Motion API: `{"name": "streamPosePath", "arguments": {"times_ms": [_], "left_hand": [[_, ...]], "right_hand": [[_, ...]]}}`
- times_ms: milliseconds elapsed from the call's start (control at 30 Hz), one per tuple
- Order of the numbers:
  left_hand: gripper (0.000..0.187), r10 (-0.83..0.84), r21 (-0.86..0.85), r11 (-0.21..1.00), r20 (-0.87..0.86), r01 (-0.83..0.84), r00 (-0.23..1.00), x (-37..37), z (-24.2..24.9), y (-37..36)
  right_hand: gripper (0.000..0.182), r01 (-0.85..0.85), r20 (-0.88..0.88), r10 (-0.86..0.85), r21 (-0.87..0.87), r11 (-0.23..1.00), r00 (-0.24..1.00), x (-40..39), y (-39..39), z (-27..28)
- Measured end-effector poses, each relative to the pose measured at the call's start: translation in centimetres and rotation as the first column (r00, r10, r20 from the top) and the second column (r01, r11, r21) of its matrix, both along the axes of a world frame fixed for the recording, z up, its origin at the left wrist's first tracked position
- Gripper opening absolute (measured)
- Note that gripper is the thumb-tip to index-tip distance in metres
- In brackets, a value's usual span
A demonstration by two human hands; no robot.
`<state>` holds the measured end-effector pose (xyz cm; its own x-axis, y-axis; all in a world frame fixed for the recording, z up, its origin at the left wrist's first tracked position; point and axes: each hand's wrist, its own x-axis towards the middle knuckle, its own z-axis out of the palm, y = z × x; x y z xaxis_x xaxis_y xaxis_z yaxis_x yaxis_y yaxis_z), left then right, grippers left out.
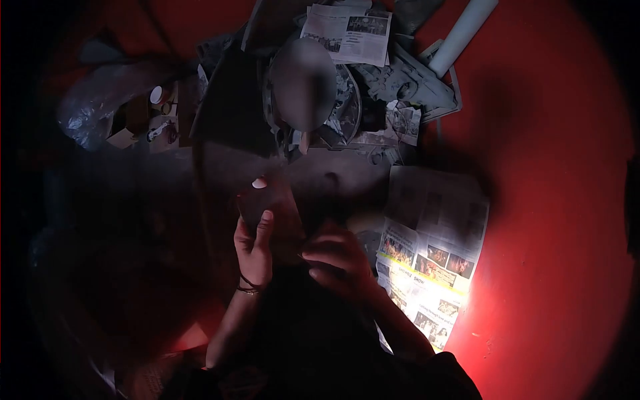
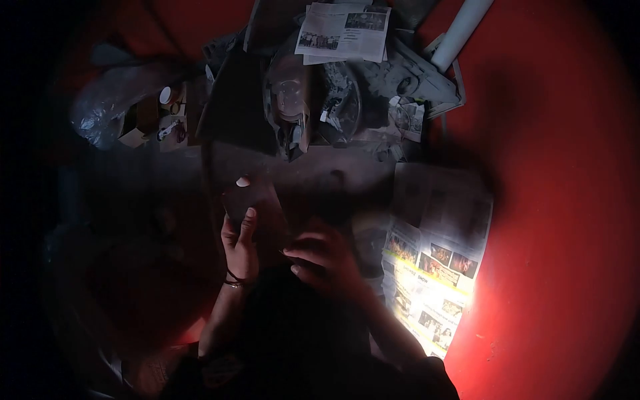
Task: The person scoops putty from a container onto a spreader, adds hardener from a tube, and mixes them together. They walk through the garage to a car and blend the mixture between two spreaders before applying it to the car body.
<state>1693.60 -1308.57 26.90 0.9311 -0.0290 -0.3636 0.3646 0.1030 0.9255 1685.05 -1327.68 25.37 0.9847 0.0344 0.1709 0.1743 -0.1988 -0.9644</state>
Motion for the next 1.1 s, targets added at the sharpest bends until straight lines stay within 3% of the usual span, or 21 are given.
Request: {"name": "streamPosePath", "arguments": {"times_ms": [67, 100, 200, 267, 333, 367, 433, 533, 600, 633, 667, 700, 733, 767, 800, 867, 933, 1000, 1100], "left_hand": [[0.032, 0.074, -0.281, 0.943, -0.349, -0.180, 0.934, 2.3, -1.9, -3.8], [0.035, 0.050, -0.333, 0.918, -0.446, -0.218, 0.894, 3.6, -2.0, -5.5], [0.040, 0.023, -0.365, 0.900, -0.508, -0.239, 0.861, 6.7, -3.3, -8.1], [0.042, -0.081, -0.391, 0.906, -0.533, -0.161, 0.842, 8.0, -5.5, -8.3], [0.041, -0.116, -0.359, 0.927, -0.561, -0.114, 0.820, 9.0, -8.4, -9.3], [0.040, -0.138, -0.333, 0.939, -0.580, -0.079, 0.803, 9.5, -9.4, -10.1], [0.040, -0.100, -0.279, 0.957, -0.575, -0.080, 0.812, 9.5, -12.5, -10.6], [0.047, -0.082, -0.244, 0.969, -0.489, -0.046, 0.868, 12.0, -14.3, -11.5], [0.045, -0.084, -0.188, 0.982, -0.417, 0.005, 0.905, 14.6, -15.1, -11.9], [0.045, -0.088, -0.173, 0.985, -0.402, 0.018, 0.911, 15.8, -15.6, -11.9], [0.045, -0.100, -0.165, 0.986, -0.386, 0.038, 0.917, 16.4, -15.8, -12.0], [0.045, -0.123, -0.164, 0.984, -0.383, 0.064, 0.916, 16.9, -16.0, -12.3], [0.045, -0.167, -0.191, 0.977, -0.408, 0.096, 0.898, 17.2, -16.0, -12.8], [0.045, -0.207, -0.217, 0.968, -0.430, 0.123, 0.879, 17.2, -15.8, -13.1], [0.045, -0.243, -0.242, 0.960, -0.453, 0.144, 0.858, 16.8, -15.5, -13.1], [0.045, -0.139, -0.087, 0.990, -0.477, 0.111, 0.868, 14.2, -17.0, -11.4], [0.048, -0.188, -0.158, 0.980, -0.537, 0.122, 0.822, 13.2, -16.8, -10.1], [0.045, -0.129, -0.116, 0.990, -0.579, 0.075, 0.805, 11.3, -17.5, -7.4], [0.040, -0.045, -0.037, 0.999, -0.586, 0.029, 0.809, 11.0, -17.1, -6.5]], "right_hand": [[0.044, 0.064, -0.089, -0.046, 0.213, 0.975, 0.995, 3.0, -2.1, 0.2], [0.045, 0.112, -0.115, -0.083, 0.276, 0.955, 0.990, 4.0, -3.0, -0.9], [0.050, 0.074, 0.050, -0.082, 0.136, 0.988, 0.995, 7.5, -7.2, -5.2], [0.050, 0.088, -0.180, -0.070, 0.098, 0.991, 0.981, 6.7, -9.9, -9.2], [0.051, 0.264, -0.488, -0.068, 0.346, 0.900, 0.870, 6.5, -10.7, -12.8], [0.051, 0.477, -0.616, -0.051, 0.553, 0.683, 0.786, 6.3, -9.8, -14.7], [0.052, 0.479, -0.752, -0.026, 0.392, 0.785, 0.659, 8.0, -8.5, -15.1], [0.051, 0.626, -0.711, -0.010, 0.611, 0.484, 0.703, 9.3, -6.0, -18.4], [0.050, 0.714, -0.645, 0.383, 0.697, -0.061, 0.662, 12.8, -9.2, -18.6], [0.042, 0.736, -0.700, 0.336, 0.676, 0.029, 0.630, 12.5, -9.3, -23.2], [0.037, 0.696, -0.749, 0.139, 0.656, 0.290, 0.648, 12.8, -10.0, -28.5], [0.033, 0.649, -0.737, -0.065, 0.545, 0.530, 0.672, 14.0, -11.7, -32.8], [0.025, 0.708, -0.719, -0.391, 0.197, 0.678, 0.574, 16.2, -14.5, -33.6], [0.020, 0.714, -0.598, -0.617, -0.104, 0.693, 0.512, 17.7, -16.6, -36.8], [0.017, 0.615, -0.323, -0.724, -0.383, 0.689, 0.610, 18.4, -19.3, -39.7], [0.015, 0.801, -0.102, -0.868, -0.346, 0.489, 0.486, 21.5, -22.9, -44.9], [0.023, 0.715, -0.106, -0.880, -0.542, 0.442, 0.463, 23.4, -25.3, -49.5], [0.028, 0.584, -0.220, -0.871, -0.667, 0.462, 0.438, 25.3, -26.1, -50.0], [0.036, 0.506, -0.236, -0.860, -0.726, 0.466, 0.453, 26.5, -26.0, -50.5]]}}
